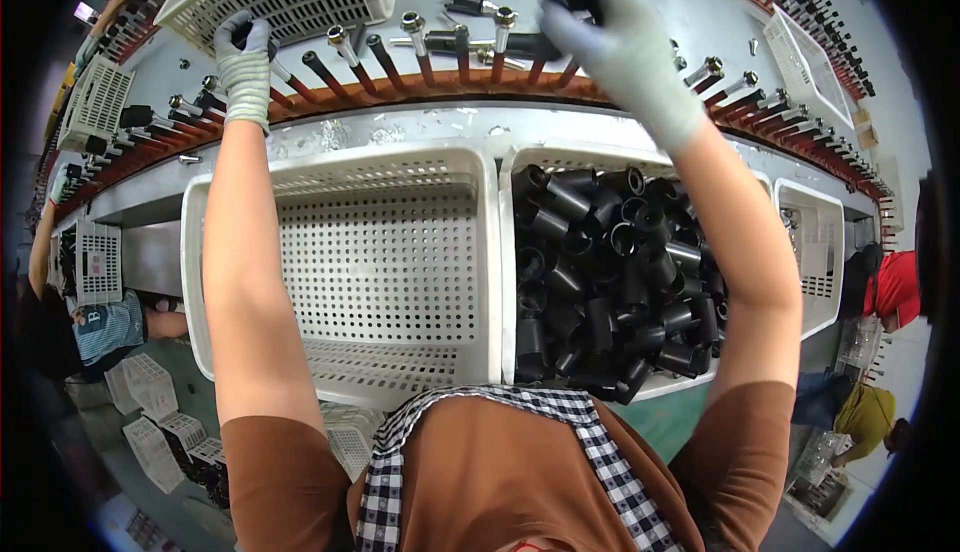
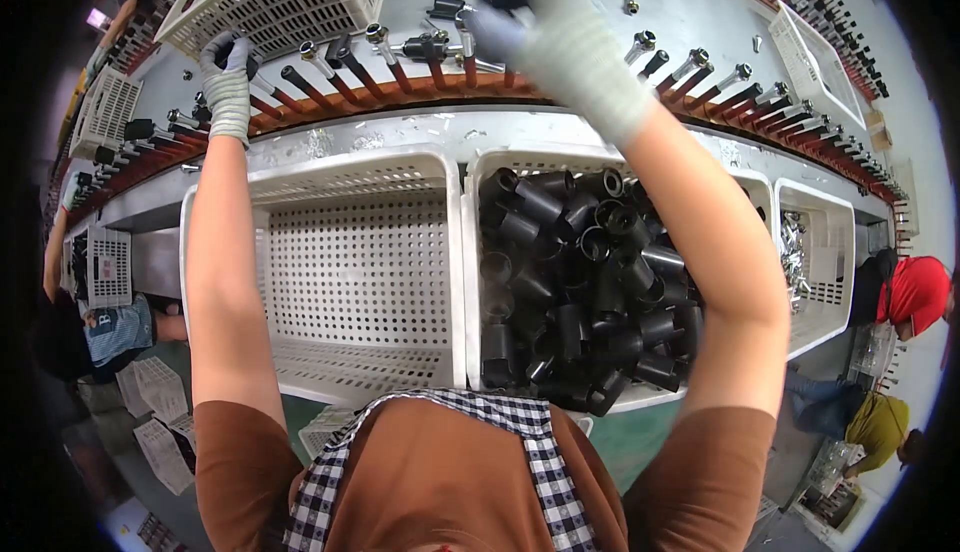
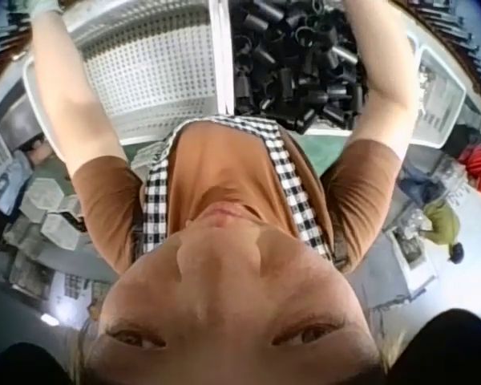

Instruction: The person picks black plastic cylindrical components by hand from a plastic bin and places them into an assembly line rack or another bin.

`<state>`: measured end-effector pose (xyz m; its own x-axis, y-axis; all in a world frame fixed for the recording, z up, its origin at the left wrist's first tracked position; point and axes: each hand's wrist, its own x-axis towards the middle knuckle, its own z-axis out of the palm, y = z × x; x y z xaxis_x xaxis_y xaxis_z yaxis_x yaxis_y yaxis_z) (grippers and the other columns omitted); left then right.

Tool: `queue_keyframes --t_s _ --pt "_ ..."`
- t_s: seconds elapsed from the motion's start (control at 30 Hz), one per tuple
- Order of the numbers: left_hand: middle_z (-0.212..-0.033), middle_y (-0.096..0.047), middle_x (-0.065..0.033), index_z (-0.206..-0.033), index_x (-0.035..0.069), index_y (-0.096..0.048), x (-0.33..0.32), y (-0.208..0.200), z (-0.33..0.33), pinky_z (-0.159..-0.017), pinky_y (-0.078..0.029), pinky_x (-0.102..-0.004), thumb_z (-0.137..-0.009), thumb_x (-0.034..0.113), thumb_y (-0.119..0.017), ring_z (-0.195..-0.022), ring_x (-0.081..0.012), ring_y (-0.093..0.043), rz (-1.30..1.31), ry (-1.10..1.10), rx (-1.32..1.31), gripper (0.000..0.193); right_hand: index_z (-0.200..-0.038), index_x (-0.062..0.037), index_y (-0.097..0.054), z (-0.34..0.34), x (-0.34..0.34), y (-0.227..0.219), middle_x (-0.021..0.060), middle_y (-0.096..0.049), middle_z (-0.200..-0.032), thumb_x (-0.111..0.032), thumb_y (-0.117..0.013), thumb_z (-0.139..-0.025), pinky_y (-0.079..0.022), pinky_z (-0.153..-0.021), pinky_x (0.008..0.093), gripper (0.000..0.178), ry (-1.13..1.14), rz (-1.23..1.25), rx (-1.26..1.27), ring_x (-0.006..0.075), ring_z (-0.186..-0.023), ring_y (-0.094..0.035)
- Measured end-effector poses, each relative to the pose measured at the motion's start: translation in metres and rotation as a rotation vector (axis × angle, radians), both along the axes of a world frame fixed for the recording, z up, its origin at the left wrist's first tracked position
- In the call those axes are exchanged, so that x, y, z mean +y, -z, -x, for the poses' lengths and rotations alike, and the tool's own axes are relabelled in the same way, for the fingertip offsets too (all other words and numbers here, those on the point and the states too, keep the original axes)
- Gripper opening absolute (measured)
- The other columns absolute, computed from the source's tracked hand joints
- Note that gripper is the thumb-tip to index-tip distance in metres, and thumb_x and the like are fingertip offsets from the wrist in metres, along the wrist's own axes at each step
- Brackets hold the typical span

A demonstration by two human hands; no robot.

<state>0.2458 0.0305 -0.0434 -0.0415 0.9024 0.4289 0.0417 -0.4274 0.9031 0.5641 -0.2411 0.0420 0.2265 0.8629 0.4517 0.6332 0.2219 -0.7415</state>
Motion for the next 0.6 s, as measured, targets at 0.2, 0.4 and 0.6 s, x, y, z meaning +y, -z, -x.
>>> queue_keyframes --t_s 0.2,0.4,0.6 --pt "-0.098 -0.063 -0.0077 -0.113 0.001 -0.056 0.049 0.025 0.055 -0.073 -0.052 -0.0276 -0.081 0.023 -0.073 -0.082 -0.0144 -0.060 -0.098 -0.139 0.140 0.042 -0.091 0.0002 -0.062 0.038 0.119 0.034 0.0238 -0.064 -0.078 -0.025 -0.061 -0.079 -0.049 -0.069 0.0437 0.028 0.095 0.160 -0.379 0.0396 -0.075 -0.062" --pt "-0.125 -0.054 -0.0246 -0.126 -0.007 -0.047 0.060 0.004 0.071 -0.099 -0.040 -0.0399 -0.072 0.046 -0.077 -0.111 -0.0347 -0.055 -0.235 -0.682 0.873 0.081 -0.121 0.0004 -0.053 0.048 0.119 0.014 0.0279 -0.061 -0.108 -0.032 -0.071 -0.077 -0.046 -0.089 0.0417 0.058 -0.162 0.013 -0.161 0.0410 -0.104 -0.057" --pt "-0.114 -0.062 -0.0092 -0.120 0.004 -0.058 -0.121 -0.004 -0.025 -0.093 -0.044 -0.0304 -0.087 0.017 -0.065 -0.102 -0.0192 -0.058 -0.312 0.171 0.512 0.036 -0.108 -0.0037 -0.063 -0.025 -0.006 0.015 0.0149 -0.068 -0.096 -0.026 -0.066 -0.080 -0.051 -0.079 0.0371 0.037 -0.104 0.684 -0.629 0.0263 -0.089 -0.066"
